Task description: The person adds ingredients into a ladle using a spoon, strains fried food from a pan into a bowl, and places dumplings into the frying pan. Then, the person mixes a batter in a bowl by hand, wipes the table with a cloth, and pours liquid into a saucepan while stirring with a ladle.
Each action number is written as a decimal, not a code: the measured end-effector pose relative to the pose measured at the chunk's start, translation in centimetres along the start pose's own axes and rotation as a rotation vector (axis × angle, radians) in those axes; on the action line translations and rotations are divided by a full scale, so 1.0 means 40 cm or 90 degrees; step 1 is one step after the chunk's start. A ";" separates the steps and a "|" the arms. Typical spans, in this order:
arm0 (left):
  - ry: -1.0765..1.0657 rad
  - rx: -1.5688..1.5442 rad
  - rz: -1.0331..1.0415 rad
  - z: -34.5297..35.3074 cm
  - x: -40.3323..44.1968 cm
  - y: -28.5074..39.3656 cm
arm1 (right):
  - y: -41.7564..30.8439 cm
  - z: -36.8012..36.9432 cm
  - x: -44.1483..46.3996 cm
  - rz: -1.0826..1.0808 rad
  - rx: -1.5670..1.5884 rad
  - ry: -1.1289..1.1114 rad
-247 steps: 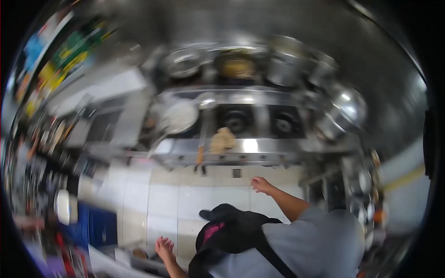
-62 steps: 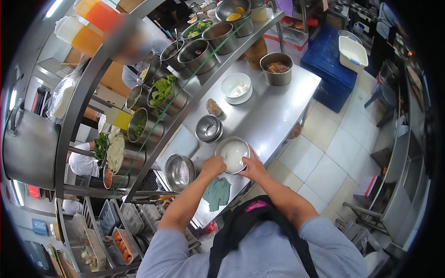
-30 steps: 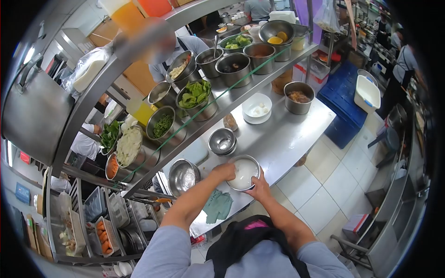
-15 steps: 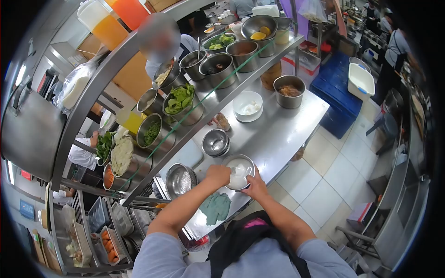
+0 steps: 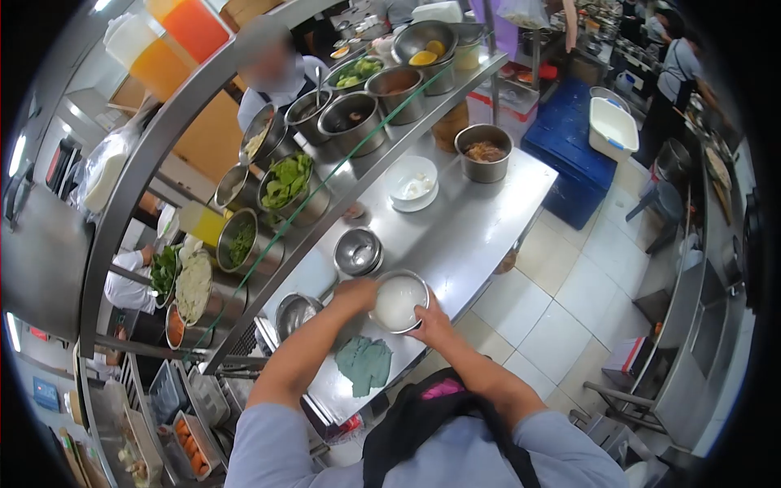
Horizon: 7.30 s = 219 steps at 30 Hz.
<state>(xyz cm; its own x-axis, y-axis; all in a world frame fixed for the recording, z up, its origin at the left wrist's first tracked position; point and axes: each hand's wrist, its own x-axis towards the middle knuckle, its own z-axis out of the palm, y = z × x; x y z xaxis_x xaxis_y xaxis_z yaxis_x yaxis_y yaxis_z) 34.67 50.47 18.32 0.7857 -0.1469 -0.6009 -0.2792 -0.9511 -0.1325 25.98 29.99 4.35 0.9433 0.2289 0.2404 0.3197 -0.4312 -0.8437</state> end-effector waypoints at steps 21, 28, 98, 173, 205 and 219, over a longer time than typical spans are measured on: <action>0.192 -0.367 -0.065 0.288 -0.048 0.049 | -0.030 0.030 -0.036 -0.036 -0.049 0.088; 0.260 -0.291 -0.011 0.330 -0.036 0.051 | -0.036 0.047 -0.051 0.034 -0.078 0.099; 0.208 -0.864 -0.086 0.655 -0.398 0.297 | 0.479 -0.305 0.326 0.079 -0.573 -0.046; 0.157 -0.123 -0.153 0.128 -0.020 0.126 | 0.044 -0.023 0.039 -0.047 -0.005 -0.052; 0.117 -0.194 -0.125 0.127 -0.070 0.007 | 0.005 -0.035 0.047 -0.056 0.038 -0.062; 0.171 -0.324 -0.150 0.192 -0.067 0.031 | -0.001 -0.021 0.022 -0.023 0.014 -0.027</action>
<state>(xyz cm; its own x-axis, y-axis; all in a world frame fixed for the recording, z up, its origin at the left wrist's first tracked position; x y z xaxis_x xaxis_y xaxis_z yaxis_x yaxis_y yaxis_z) 27.98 51.78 13.70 0.9243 0.0819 -0.3727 0.1641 -0.9670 0.1947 26.88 29.45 5.00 0.9264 0.2808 0.2510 0.3511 -0.4023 -0.8455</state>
